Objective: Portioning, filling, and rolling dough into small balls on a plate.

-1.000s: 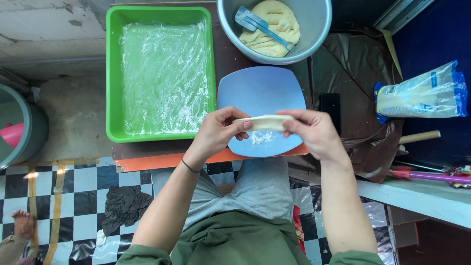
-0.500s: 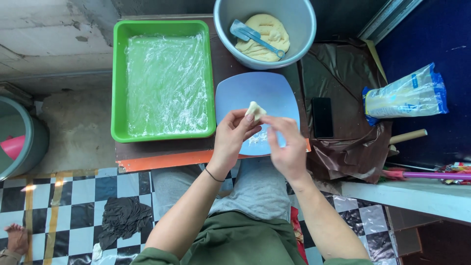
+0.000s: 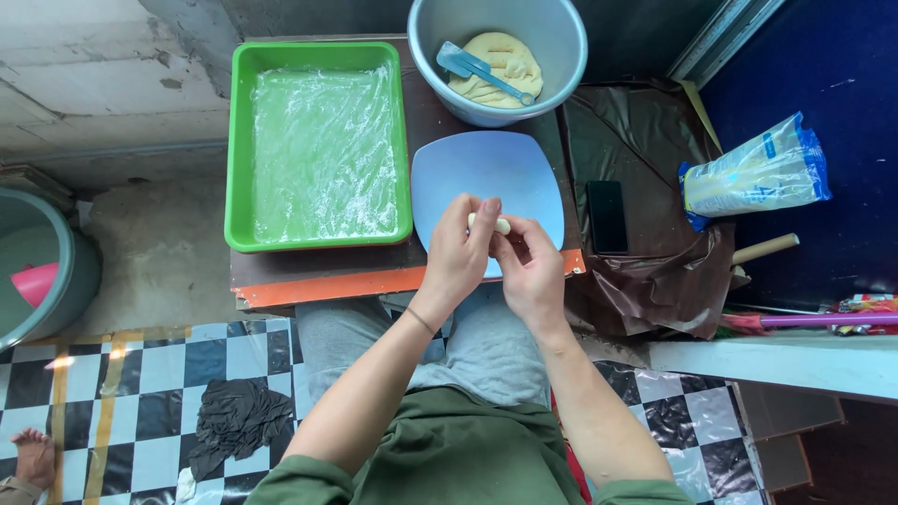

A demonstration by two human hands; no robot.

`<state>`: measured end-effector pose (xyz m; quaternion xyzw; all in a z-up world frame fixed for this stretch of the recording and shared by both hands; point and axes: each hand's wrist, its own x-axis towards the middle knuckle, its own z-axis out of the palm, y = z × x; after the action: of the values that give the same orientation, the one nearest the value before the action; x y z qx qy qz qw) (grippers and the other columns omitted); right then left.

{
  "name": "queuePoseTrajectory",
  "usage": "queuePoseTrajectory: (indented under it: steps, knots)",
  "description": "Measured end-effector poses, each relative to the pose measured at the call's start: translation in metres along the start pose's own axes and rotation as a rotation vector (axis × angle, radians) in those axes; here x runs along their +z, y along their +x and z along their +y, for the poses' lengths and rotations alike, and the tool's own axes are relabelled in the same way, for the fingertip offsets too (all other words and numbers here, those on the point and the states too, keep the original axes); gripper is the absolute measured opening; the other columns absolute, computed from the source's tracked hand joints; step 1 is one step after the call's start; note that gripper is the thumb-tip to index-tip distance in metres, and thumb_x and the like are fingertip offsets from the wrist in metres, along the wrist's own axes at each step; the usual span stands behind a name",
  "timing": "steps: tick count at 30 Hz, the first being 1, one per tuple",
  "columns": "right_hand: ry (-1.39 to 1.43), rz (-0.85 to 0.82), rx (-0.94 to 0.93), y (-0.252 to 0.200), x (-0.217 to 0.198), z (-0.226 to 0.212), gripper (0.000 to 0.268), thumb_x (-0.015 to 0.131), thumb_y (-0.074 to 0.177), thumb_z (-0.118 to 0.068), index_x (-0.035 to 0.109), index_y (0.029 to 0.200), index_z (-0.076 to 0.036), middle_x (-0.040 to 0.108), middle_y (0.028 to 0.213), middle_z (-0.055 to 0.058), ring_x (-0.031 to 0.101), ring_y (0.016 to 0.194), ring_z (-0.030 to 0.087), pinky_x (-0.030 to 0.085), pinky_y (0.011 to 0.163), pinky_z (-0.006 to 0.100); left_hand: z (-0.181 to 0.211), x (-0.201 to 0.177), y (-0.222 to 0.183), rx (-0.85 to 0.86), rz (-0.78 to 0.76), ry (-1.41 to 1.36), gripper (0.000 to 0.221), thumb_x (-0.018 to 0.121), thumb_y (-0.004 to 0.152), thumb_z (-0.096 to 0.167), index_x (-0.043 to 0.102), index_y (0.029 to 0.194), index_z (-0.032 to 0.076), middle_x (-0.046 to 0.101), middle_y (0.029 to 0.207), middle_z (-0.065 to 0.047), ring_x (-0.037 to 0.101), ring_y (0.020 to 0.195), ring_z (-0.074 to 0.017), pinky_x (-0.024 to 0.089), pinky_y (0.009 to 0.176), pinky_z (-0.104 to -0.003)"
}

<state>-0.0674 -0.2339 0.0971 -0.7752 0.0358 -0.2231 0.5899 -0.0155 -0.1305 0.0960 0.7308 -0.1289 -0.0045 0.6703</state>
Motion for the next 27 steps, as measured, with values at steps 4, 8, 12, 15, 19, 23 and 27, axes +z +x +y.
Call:
queuePoseTrajectory:
  steps: [4, 8, 12, 15, 19, 23, 27]
  knots:
    - [0.106, -0.007, 0.05, -0.005, -0.007, -0.001, 0.02, 0.068, 0.102, -0.014, 0.071, 0.117, -0.002, 0.072, 0.091, 0.014, 0.073, 0.083, 0.02, 0.065, 0.076, 0.036, 0.001, 0.007, 0.011, -0.08, -0.054, 0.029, 0.062, 0.039, 0.106, 0.061, 0.052, 0.074, 0.009, 0.061, 0.053, -0.011, 0.068, 0.058, -0.028, 0.056, 0.053, -0.039]
    - [0.089, -0.008, 0.075, -0.007, -0.005, 0.011, 0.029, 0.063, 0.105, -0.025, 0.066, 0.122, -0.002, 0.065, 0.096, 0.01, 0.061, 0.094, 0.014, 0.06, 0.082, 0.037, -0.007, 0.022, 0.012, -0.034, 0.148, 0.128, 0.059, 0.052, 0.101, 0.061, 0.048, 0.073, 0.009, 0.053, 0.051, -0.014, 0.063, 0.054, -0.0318, 0.052, 0.056, -0.04]
    - [0.054, 0.183, -0.047, -0.006, 0.016, 0.01, 0.024, 0.059, 0.109, -0.028, 0.061, 0.117, -0.006, 0.057, 0.095, 0.004, 0.053, 0.094, 0.009, 0.054, 0.083, 0.032, -0.002, 0.032, 0.009, -0.085, 0.225, -0.01, 0.058, 0.06, 0.099, 0.057, 0.044, 0.072, 0.008, 0.044, 0.049, -0.014, 0.054, 0.053, -0.027, 0.047, 0.056, -0.039]
    - [-0.176, 0.234, -0.194, -0.001, 0.016, 0.003, 0.022, 0.054, 0.112, -0.027, 0.062, 0.11, -0.008, 0.055, 0.088, 0.005, 0.061, 0.082, 0.018, 0.054, 0.075, 0.032, 0.006, 0.027, 0.005, -0.075, 0.242, -0.062, 0.058, 0.051, 0.106, 0.053, 0.042, 0.07, 0.008, 0.043, 0.05, -0.021, 0.056, 0.062, -0.016, 0.048, 0.058, -0.035]
    - [-0.321, 0.221, -0.265, 0.019, 0.014, 0.021, 0.016, 0.06, 0.109, -0.027, 0.069, 0.108, -0.014, 0.063, 0.081, 0.005, 0.067, 0.076, 0.025, 0.057, 0.069, 0.034, -0.011, 0.022, 0.006, -0.092, 0.253, -0.066, 0.057, 0.056, 0.102, 0.056, 0.044, 0.069, 0.012, 0.046, 0.043, -0.006, 0.054, 0.051, -0.0158, 0.048, 0.054, -0.03]
    - [-0.159, 0.115, -0.143, 0.023, 0.024, 0.009, 0.024, 0.053, 0.111, -0.031, 0.067, 0.104, -0.012, 0.06, 0.073, 0.004, 0.057, 0.07, 0.013, 0.055, 0.062, 0.034, -0.012, 0.021, 0.011, -0.029, 0.317, 0.014, 0.055, 0.051, 0.105, 0.054, 0.045, 0.073, 0.009, 0.044, 0.048, -0.016, 0.054, 0.055, -0.0309, 0.047, 0.054, -0.038]
    - [-0.005, 0.129, 0.058, 0.033, 0.026, 0.019, 0.039, 0.045, 0.112, -0.045, 0.051, 0.087, -0.017, 0.045, 0.062, -0.011, 0.045, 0.06, 0.003, 0.04, 0.058, 0.019, -0.011, 0.024, 0.009, 0.008, 0.3, 0.013, 0.056, 0.042, 0.106, 0.059, 0.046, 0.074, 0.012, 0.049, 0.05, -0.013, 0.059, 0.055, -0.0373, 0.05, 0.057, -0.041]
